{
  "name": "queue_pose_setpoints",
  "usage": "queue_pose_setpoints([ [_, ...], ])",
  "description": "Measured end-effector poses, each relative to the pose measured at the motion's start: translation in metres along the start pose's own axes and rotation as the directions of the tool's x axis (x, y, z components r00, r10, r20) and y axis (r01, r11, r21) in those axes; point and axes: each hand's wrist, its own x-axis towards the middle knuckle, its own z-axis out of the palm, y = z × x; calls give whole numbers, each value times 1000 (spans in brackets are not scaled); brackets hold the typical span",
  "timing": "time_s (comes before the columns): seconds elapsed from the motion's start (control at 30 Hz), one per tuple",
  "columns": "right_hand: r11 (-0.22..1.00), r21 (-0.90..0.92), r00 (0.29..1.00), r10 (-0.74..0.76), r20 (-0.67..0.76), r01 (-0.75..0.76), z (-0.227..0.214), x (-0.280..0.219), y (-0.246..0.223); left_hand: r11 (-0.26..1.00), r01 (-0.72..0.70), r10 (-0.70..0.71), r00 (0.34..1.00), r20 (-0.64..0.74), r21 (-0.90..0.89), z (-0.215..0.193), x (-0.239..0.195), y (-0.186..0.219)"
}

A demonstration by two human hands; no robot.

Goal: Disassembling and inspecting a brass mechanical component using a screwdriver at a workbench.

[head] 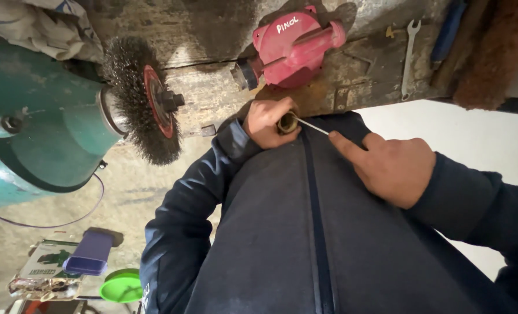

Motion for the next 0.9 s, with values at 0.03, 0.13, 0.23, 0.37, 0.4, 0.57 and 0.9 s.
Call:
queue_pose_setpoints([
  [0.03,1000,-8,1000,-9,4,9,0,0,0,1000,0,0,1000,4,2,0,0,0],
  [0.13,1000,4,1000,-30,6,30,0,1,2,1000,1,-1,1000,11,0,2,-1,0],
  [0.23,999,4,999,-46,11,46,-9,7,1,1000,2,-2,1000,7,9,4,-1,0],
  [0.37,995,-34,996,-89,-3,89,-16,13,-2,1000,0,0,1000,25,6,3,-4,0],
  [0.4,995,-33,996,-92,-1,92,-19,16,-4,1000,3,-3,1000,23,5,4,-4,-1],
  [0.57,992,-33,987,-119,111,124,-37,34,-7,999,-16,17,1000,8,-35,6,-6,-7],
  [0.9,896,6,883,-438,169,443,-41,67,44,999,28,-28,999,21,-32,11,-5,-12],
])
